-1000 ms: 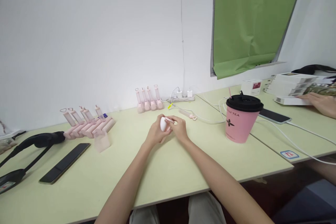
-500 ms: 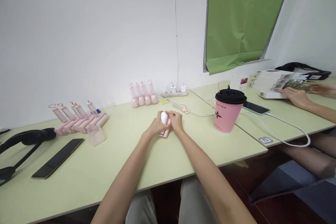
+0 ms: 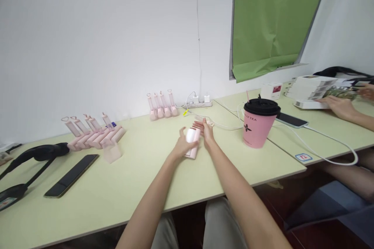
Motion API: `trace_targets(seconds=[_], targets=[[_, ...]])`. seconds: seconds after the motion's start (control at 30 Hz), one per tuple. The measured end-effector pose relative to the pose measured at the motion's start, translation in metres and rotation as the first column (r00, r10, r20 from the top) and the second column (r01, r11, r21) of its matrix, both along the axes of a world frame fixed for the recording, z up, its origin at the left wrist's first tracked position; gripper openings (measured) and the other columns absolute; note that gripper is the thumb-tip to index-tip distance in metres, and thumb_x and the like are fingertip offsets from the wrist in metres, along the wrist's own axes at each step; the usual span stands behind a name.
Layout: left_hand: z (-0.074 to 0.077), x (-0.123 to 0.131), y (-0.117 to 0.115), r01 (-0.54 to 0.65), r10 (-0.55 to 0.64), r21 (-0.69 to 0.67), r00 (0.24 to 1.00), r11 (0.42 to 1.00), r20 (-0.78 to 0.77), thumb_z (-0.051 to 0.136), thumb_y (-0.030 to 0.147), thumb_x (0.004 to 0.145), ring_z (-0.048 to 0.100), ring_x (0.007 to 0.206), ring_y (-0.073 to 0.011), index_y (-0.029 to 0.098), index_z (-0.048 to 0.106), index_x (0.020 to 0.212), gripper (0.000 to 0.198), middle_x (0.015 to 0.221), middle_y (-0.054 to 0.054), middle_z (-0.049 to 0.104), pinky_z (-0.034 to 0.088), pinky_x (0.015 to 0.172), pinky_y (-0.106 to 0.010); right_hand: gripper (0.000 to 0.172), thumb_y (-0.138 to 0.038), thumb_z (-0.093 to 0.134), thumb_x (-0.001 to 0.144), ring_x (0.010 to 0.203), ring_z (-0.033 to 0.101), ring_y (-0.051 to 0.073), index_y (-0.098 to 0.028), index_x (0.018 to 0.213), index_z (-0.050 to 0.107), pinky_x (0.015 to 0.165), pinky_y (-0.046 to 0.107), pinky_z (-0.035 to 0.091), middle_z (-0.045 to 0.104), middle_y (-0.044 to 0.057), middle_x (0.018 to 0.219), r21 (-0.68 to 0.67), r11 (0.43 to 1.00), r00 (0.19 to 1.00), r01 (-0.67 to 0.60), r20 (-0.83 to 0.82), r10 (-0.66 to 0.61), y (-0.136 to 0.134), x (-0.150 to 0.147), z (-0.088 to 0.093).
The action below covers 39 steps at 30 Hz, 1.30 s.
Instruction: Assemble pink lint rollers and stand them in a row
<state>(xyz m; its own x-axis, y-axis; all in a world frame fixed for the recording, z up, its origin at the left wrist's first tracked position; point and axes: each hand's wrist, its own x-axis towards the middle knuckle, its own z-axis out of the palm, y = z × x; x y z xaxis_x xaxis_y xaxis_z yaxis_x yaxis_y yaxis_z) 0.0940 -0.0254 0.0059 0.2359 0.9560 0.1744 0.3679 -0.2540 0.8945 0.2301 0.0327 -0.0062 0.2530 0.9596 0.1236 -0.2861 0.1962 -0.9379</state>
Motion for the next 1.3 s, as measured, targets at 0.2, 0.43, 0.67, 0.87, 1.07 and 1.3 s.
trace_targets(seconds=[0.2,0.43,0.67,0.87,1.07,1.3], targets=[[0.004,-0.022,0.015,-0.255,0.258,0.156,0.966,0.954,0.001,0.066,0.048,0.061,0.057,0.087,-0.0231,0.019,0.004,0.137,0.102,0.098,-0.011,0.059,0.04,0.075,-0.033,0.056,-0.062,0.032,0.079,0.096,0.06,0.021,-0.022,0.103,0.062,0.078,0.035,0.048,0.063,0.008,0.107,0.071,0.971,0.965,-0.23,0.147,0.218,-0.011,-0.02,0.01],[0.005,-0.022,0.009,-0.285,0.294,0.238,0.956,0.928,-0.002,0.058,0.05,0.069,0.057,0.089,-0.0228,0.022,0.012,0.136,0.086,0.104,-0.011,0.059,0.04,0.075,-0.031,0.052,-0.056,0.029,0.083,0.097,0.058,0.021,-0.022,0.112,0.055,0.076,0.035,0.048,0.062,0.009,0.108,0.149,0.956,0.942,-0.251,0.265,0.206,-0.017,-0.032,0.009],[0.007,-0.033,0.02,-0.355,0.314,0.239,0.93,0.904,0.192,0.062,0.039,0.066,0.056,0.087,-0.0184,0.019,0.046,0.116,0.055,0.1,-0.008,0.06,0.04,0.076,-0.028,0.036,-0.027,0.043,0.076,0.112,0.043,0.025,-0.017,0.109,0.054,0.096,0.046,0.029,0.055,0.012,0.114,0.403,0.898,0.468,0.176,0.768,-0.437,0.023,0.003,-0.013],[0.01,-0.049,0.028,-0.409,0.329,0.252,0.893,0.877,0.306,0.066,0.035,0.061,0.053,0.083,-0.0161,0.017,0.053,0.097,0.043,0.094,-0.005,0.059,0.042,0.072,-0.026,0.037,-0.021,0.044,0.075,0.112,0.04,0.029,-0.018,0.111,0.051,0.094,0.052,0.022,0.051,0.014,0.118,0.365,0.91,0.06,0.198,0.922,-0.383,0.04,0.017,-0.022],[0.004,-0.054,0.037,-0.528,0.462,0.119,0.815,0.841,0.35,0.06,0.046,0.065,0.051,0.069,-0.0125,0.019,0.05,0.089,0.038,0.076,0.0,0.054,0.042,0.063,-0.024,0.038,-0.027,0.043,0.08,0.1,0.045,0.028,-0.02,0.117,0.047,0.083,0.045,0.033,0.053,0.012,0.109,0.405,0.907,0.097,0.119,0.904,-0.417,0.026,0.012,-0.007],[-0.006,-0.065,0.052,-0.554,0.529,-0.128,0.666,0.823,0.526,0.063,0.049,0.062,0.055,0.071,-0.0134,0.017,0.05,0.09,0.044,0.083,-0.003,0.057,0.044,0.065,-0.026,0.047,-0.044,0.049,0.079,0.108,0.043,0.025,-0.025,0.121,0.04,0.088,0.039,0.034,0.049,0.007,0.118,0.587,0.799,0.359,-0.128,0.779,-0.514,-0.009,-0.019,0.031]])
